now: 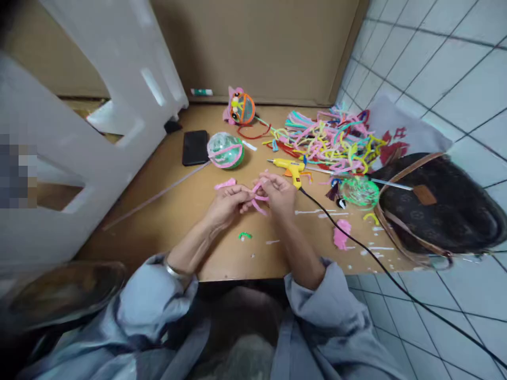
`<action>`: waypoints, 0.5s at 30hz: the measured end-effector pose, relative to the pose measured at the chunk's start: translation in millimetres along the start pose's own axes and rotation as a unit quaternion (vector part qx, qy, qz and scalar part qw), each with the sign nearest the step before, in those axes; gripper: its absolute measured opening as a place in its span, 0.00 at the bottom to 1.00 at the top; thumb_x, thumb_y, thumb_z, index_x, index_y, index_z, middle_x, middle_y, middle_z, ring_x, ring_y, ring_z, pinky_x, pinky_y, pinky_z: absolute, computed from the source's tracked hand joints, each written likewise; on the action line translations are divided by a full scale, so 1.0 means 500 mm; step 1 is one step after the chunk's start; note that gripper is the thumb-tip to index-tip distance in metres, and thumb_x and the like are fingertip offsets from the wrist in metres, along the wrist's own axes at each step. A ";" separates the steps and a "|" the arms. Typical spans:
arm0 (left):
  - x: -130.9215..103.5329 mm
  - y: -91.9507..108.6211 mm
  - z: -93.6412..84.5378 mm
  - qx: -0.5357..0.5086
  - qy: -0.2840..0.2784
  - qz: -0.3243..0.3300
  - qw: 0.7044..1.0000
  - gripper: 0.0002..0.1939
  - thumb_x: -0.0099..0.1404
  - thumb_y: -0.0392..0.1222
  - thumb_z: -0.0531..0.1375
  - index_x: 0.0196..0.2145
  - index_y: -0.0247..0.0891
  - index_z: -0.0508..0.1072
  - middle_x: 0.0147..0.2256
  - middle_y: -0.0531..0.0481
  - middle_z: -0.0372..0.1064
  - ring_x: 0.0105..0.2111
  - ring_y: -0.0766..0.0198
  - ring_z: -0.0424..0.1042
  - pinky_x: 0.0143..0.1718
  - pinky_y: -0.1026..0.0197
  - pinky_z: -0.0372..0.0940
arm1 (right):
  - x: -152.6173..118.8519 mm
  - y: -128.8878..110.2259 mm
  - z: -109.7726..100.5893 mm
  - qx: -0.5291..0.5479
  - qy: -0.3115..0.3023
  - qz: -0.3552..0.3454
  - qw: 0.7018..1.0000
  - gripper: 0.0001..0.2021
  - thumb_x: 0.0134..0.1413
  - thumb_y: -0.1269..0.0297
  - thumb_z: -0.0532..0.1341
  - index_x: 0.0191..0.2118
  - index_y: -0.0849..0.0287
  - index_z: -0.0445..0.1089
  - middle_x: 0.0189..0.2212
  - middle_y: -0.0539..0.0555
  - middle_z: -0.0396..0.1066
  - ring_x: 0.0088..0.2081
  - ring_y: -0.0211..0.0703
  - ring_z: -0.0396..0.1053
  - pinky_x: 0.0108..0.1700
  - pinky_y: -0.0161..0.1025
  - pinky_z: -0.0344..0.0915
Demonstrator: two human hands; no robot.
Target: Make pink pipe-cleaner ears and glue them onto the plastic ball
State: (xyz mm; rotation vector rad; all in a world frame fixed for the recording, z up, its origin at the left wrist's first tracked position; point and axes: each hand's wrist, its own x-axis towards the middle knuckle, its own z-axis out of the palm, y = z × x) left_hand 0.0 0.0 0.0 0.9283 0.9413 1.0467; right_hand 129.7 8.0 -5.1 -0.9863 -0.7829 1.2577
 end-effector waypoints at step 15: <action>0.003 0.011 -0.009 -0.048 -0.009 -0.045 0.998 0.05 0.47 0.37 0.65 0.20 0.32 0.73 0.16 0.54 0.65 0.15 0.75 0.59 0.17 0.70 0.51 | 0.004 0.028 0.000 -0.037 -0.006 -0.044 0.998 0.26 0.31 0.56 0.75 0.40 0.58 0.71 0.27 0.49 0.76 0.23 0.36 0.70 0.27 0.37 0.68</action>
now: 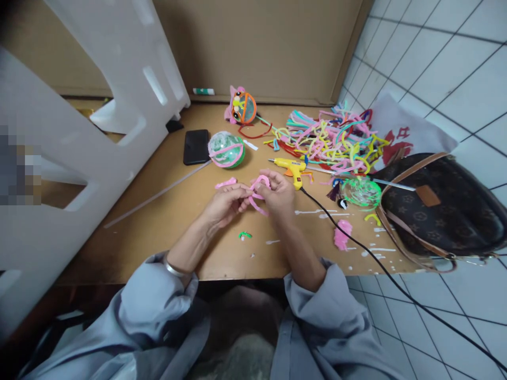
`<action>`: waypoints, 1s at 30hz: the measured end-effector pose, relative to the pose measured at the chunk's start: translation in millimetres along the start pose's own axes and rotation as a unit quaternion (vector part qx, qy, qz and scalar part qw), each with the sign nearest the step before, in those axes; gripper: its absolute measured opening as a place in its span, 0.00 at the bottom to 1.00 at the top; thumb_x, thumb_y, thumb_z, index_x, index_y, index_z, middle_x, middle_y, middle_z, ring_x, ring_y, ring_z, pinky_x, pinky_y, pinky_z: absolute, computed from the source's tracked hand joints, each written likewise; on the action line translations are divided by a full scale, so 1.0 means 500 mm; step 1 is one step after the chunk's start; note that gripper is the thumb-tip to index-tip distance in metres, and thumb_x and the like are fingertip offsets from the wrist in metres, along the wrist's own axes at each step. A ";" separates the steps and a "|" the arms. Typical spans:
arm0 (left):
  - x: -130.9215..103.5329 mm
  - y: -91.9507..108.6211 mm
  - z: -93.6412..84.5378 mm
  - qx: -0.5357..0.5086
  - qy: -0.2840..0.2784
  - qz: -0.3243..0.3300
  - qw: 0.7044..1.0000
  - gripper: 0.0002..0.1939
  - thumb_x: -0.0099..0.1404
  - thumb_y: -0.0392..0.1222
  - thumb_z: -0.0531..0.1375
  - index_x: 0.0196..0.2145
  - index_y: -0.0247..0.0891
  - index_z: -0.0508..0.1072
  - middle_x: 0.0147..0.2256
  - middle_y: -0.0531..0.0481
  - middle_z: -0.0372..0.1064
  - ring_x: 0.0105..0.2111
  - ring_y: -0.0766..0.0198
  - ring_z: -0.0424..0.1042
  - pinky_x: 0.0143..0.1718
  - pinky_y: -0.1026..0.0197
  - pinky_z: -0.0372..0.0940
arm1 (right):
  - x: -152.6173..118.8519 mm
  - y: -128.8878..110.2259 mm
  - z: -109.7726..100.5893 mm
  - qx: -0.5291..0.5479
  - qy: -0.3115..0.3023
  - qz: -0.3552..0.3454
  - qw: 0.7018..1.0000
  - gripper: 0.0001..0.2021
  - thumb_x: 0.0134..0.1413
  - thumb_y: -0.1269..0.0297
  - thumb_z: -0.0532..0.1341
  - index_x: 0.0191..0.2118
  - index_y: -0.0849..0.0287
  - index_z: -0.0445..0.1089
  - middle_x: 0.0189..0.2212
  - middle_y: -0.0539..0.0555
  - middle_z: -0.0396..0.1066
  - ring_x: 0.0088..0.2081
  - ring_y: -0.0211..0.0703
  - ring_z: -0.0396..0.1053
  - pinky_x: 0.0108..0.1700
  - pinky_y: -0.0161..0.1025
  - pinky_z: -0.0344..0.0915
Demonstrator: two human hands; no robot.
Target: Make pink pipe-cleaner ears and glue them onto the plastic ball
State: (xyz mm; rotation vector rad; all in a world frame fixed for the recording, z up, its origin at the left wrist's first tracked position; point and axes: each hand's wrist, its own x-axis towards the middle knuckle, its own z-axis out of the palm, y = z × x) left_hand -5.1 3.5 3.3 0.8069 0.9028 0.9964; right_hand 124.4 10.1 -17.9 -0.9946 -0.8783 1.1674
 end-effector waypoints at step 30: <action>0.003 -0.018 -0.003 0.065 0.018 0.085 0.994 0.04 0.47 0.38 0.63 0.21 0.35 0.74 0.17 0.55 0.66 0.17 0.74 0.60 0.21 0.68 0.55 | 0.011 -0.024 -0.025 -0.109 0.001 -0.027 0.994 0.15 0.43 0.53 0.70 0.33 0.59 0.77 0.23 0.50 0.75 0.25 0.38 0.70 0.31 0.38 0.70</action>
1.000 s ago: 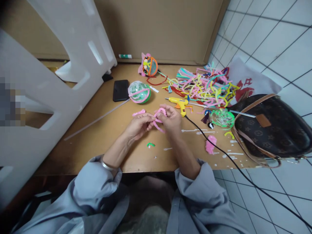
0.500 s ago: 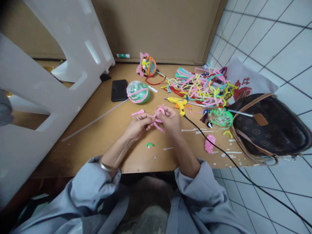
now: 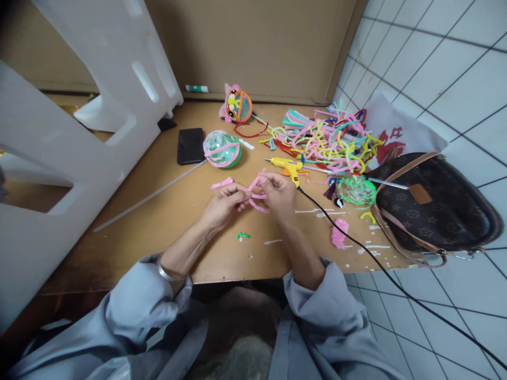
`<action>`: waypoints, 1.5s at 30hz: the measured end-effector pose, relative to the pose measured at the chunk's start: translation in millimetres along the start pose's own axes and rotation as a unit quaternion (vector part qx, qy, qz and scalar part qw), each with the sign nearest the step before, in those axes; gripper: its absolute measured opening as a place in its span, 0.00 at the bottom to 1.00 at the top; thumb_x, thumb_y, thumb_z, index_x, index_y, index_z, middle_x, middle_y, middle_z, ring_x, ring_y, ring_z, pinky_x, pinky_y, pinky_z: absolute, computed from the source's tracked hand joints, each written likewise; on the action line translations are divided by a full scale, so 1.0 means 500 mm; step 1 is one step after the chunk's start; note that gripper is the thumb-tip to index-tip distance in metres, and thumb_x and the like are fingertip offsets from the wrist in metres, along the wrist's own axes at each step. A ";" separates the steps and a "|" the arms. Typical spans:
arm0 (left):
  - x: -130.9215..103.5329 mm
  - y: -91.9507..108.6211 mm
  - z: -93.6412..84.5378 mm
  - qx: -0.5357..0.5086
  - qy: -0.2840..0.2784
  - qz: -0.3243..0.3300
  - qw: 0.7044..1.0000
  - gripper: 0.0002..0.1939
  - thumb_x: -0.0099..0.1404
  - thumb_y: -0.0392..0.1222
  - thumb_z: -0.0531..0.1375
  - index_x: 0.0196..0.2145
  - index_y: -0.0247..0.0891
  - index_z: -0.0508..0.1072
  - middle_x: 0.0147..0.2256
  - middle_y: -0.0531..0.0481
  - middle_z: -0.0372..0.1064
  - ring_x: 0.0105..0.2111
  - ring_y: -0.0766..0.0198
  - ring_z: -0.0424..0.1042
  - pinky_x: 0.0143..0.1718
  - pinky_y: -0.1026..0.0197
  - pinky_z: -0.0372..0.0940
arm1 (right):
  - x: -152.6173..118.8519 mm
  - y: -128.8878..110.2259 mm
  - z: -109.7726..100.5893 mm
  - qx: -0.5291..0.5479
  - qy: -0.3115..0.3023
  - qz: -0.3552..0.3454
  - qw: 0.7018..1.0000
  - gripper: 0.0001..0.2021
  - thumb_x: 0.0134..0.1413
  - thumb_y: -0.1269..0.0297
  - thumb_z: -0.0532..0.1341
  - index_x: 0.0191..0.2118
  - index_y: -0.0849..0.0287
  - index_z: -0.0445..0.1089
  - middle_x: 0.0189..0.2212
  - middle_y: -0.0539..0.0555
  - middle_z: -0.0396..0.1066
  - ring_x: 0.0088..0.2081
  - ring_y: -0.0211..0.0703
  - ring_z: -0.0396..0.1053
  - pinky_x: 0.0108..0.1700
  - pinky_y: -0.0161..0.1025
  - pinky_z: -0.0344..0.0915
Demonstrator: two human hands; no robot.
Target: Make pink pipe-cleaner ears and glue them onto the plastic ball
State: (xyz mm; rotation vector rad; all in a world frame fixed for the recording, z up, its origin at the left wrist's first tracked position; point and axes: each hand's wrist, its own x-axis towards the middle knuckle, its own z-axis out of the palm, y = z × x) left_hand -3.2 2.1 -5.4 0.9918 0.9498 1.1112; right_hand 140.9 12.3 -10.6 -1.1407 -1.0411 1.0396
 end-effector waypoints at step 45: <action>0.000 0.000 0.003 0.002 0.065 0.035 0.997 0.04 0.49 0.37 0.64 0.21 0.35 0.75 0.16 0.57 0.65 0.17 0.74 0.59 0.21 0.67 0.54 | -0.022 -0.012 -0.002 -0.342 0.050 -0.277 0.896 0.09 0.60 0.61 0.60 0.37 0.55 0.79 0.33 0.55 0.77 0.34 0.46 0.71 0.40 0.43 0.69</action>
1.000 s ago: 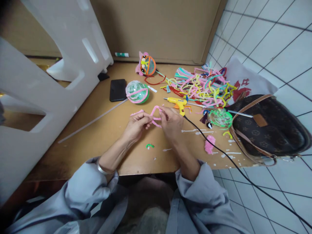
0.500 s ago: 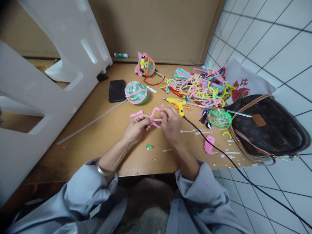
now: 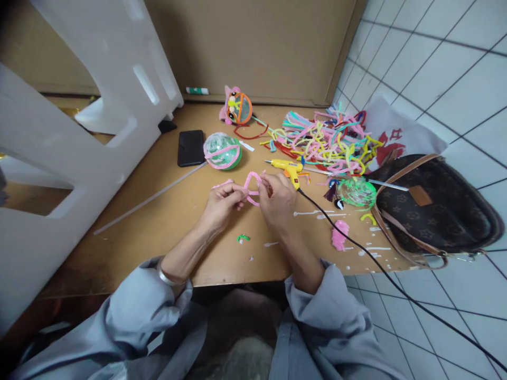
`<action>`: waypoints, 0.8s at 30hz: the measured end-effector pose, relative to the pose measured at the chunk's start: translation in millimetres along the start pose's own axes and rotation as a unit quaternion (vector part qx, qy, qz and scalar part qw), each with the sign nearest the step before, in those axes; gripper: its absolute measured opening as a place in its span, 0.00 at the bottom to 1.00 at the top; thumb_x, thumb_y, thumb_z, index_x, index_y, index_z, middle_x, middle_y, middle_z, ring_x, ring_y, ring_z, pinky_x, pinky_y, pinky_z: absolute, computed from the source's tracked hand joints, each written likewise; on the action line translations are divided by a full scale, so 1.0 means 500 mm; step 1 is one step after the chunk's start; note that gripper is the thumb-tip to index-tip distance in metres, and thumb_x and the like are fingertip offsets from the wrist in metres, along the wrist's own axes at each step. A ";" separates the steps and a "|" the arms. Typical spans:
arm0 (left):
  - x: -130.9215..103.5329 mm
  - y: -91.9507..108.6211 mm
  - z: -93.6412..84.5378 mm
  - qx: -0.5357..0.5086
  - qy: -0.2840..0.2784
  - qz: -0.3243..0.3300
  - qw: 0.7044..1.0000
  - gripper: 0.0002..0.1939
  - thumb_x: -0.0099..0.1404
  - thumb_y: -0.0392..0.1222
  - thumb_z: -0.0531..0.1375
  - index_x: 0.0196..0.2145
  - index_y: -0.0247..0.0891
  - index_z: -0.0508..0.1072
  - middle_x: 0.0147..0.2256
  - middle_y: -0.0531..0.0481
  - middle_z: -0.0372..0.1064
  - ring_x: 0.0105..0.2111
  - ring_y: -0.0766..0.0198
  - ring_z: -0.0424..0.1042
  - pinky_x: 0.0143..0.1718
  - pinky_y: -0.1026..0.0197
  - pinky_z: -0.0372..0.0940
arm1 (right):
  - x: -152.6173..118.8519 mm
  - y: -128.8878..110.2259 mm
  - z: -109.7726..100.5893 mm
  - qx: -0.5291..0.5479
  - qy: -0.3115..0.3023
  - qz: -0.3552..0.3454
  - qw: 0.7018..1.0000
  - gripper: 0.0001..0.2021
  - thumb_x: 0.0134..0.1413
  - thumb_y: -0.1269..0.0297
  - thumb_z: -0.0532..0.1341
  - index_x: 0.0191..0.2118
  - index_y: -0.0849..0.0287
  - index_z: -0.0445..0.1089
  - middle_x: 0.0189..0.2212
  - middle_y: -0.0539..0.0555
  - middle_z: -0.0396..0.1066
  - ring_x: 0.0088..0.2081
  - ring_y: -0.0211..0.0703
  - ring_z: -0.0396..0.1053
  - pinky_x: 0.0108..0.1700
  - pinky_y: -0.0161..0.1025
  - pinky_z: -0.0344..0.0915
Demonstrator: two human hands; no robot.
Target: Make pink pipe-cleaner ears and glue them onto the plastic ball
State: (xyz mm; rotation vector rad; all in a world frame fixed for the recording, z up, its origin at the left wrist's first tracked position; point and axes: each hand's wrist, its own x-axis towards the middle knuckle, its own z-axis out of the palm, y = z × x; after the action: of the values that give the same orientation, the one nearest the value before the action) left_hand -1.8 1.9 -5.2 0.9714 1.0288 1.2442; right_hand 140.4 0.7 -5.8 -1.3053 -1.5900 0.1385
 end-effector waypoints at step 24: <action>0.001 0.012 -0.009 -0.018 -0.013 -0.025 0.999 0.04 0.47 0.38 0.65 0.21 0.34 0.75 0.18 0.56 0.66 0.18 0.74 0.59 0.20 0.68 0.54 | 0.022 0.022 -0.008 0.406 -0.141 0.318 0.845 0.23 0.43 0.40 0.70 0.29 0.58 0.74 0.18 0.46 0.66 0.17 0.31 0.56 0.17 0.32 0.50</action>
State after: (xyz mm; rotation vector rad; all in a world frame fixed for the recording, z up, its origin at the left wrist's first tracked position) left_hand -7.7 3.0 -0.9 0.9271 1.0013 1.2008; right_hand 151.7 11.7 -4.2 -1.0739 -1.0341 1.3229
